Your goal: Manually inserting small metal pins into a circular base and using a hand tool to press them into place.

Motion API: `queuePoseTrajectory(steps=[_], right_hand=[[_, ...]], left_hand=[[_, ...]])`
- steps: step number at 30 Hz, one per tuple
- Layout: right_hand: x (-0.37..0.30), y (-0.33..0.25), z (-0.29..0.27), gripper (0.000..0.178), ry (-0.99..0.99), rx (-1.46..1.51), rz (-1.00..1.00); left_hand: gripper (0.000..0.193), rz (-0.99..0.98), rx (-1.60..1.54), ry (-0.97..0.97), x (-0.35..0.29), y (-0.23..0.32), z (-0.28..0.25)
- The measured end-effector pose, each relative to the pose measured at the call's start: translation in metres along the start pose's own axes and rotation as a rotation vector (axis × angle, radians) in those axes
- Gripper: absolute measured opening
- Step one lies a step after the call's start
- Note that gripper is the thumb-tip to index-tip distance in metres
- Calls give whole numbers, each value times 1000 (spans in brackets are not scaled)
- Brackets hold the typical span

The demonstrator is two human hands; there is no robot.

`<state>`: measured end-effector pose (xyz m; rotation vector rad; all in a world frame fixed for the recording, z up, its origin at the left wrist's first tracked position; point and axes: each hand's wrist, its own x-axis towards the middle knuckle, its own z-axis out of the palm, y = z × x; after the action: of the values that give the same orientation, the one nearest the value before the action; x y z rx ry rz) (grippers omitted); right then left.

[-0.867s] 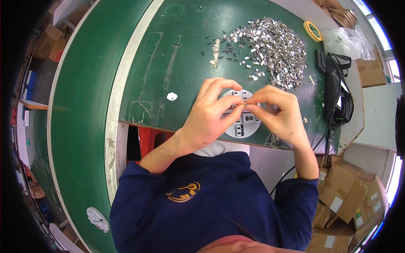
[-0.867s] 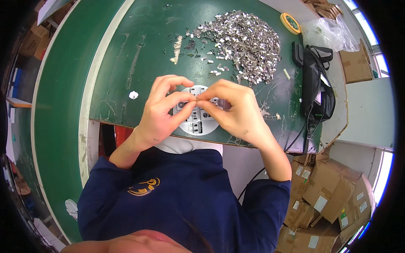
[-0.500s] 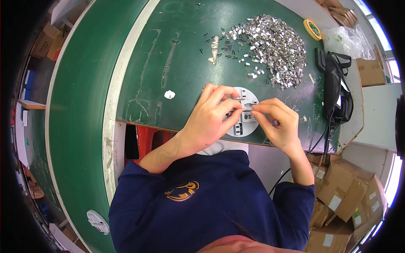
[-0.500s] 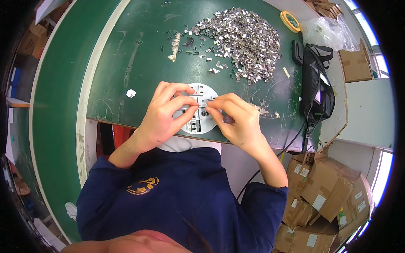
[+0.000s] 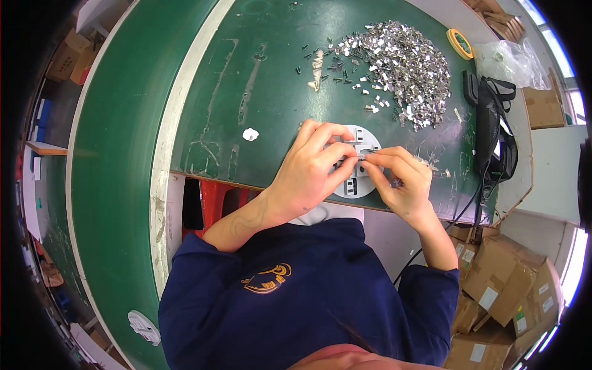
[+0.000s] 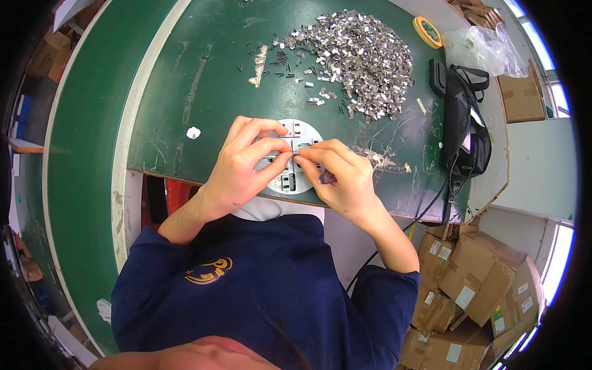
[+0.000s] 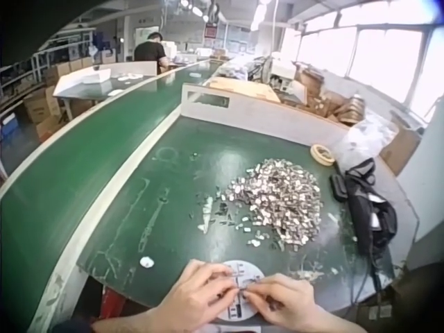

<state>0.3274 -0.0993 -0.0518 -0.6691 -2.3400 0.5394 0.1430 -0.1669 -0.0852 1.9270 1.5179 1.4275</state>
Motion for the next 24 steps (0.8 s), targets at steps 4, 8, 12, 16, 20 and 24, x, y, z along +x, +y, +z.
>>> queuePoseTrajectory(steps=[4,8,12,16,20,24], right_hand=[[3,1,-1,15,-32,32,14],[14,3,-9,14,-136,94,44],[29,6,-14,12,-247,155,36],[35,8,-11,12,-330,184,18],[37,10,-8,12,-353,187,5],[39,12,-6,14,-373,183,1]], left_hand=[[14,-6,4,-7,0,1,-1],[14,-32,-34,-20,1,1,-5],[14,-38,-61,-12,-2,-3,-10],[14,-88,-73,7,-5,-2,-14],[14,-116,-112,21,-6,-3,-14],[13,-115,-121,14,-5,-3,-14]])
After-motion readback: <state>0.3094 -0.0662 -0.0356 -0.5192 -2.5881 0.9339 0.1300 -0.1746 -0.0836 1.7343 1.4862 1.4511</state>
